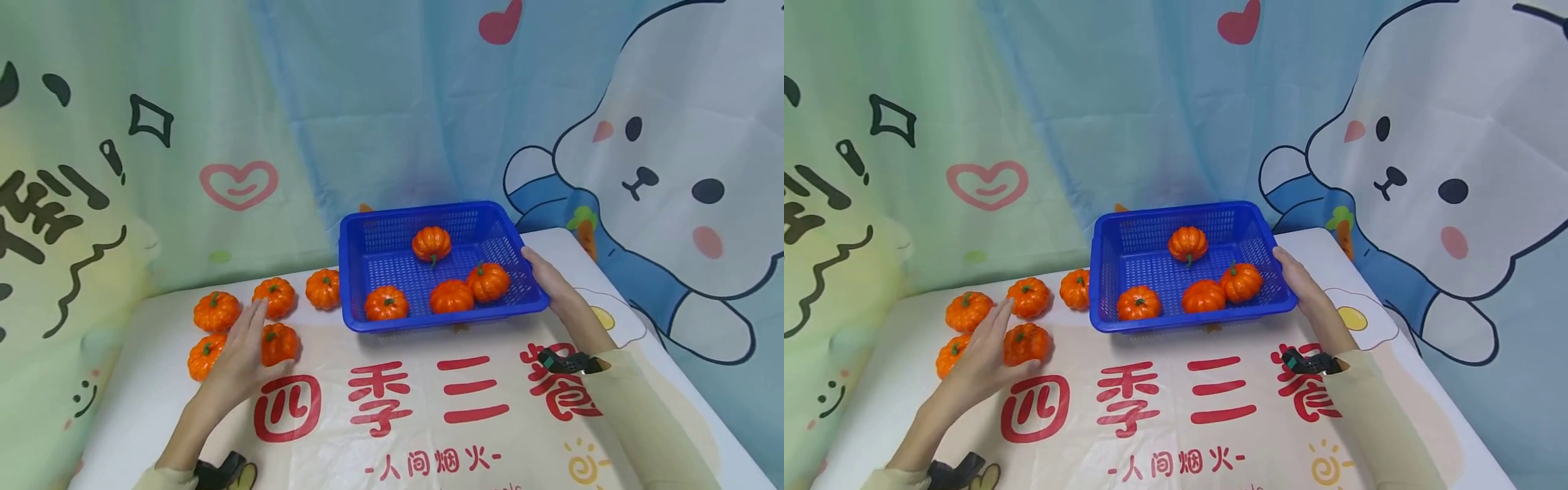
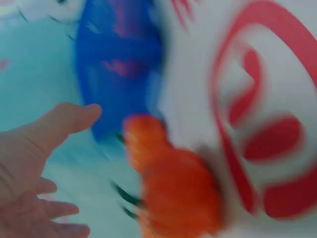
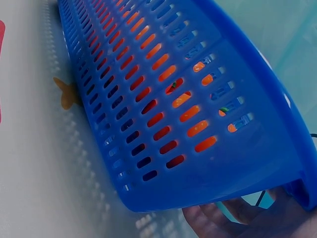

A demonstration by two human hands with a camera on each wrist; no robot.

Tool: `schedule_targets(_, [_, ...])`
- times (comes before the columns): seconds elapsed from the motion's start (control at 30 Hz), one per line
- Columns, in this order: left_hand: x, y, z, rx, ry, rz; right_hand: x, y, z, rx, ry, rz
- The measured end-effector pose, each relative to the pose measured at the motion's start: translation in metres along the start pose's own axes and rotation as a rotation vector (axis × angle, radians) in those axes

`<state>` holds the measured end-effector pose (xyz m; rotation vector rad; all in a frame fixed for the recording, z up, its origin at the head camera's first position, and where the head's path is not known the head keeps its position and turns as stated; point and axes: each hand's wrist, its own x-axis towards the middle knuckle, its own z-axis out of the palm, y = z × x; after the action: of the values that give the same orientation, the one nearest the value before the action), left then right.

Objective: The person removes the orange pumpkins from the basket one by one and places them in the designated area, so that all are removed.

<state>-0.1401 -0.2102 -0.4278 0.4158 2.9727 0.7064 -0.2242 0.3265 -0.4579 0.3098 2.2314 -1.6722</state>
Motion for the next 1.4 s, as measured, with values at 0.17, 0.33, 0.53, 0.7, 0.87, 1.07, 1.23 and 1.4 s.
schedule_targets(0.17, [-0.011, 0.036, -0.001, -0.106, 0.008, 0.155, -0.001, 0.000, -0.001, 0.005, 0.006, -0.011])
schedule_targets(0.33, [-0.021, 0.058, 0.013, -0.156, -0.091, 0.152, 0.000, 0.000, 0.000, -0.026, 0.015, 0.029])
schedule_targets(0.53, [-0.026, 0.072, 0.028, -0.244, -0.221, 0.180, 0.002, 0.000, 0.002, -0.038, 0.019, 0.051])
schedule_targets(0.7, [-0.027, 0.085, 0.041, -0.322, -0.367, 0.167, 0.002, 0.002, 0.003, -0.018, 0.006, 0.018])
schedule_targets(0.87, [-0.020, 0.097, 0.049, -0.378, -0.465, 0.189, 0.000, 0.003, 0.005, -0.009, 0.002, 0.006])
schedule_targets(1.07, [0.009, 0.123, 0.038, -0.327, -0.479, 0.333, 0.000, 0.002, 0.003, -0.003, -0.001, -0.007])
schedule_targets(1.23, [0.074, 0.162, 0.025, -0.290, -0.462, 0.462, -0.001, 0.000, -0.002, -0.003, -0.001, -0.005])
schedule_targets(1.4, [0.156, 0.202, 0.031, -0.207, -0.570, 0.492, -0.001, 0.000, -0.005, 0.009, 0.001, -0.011])
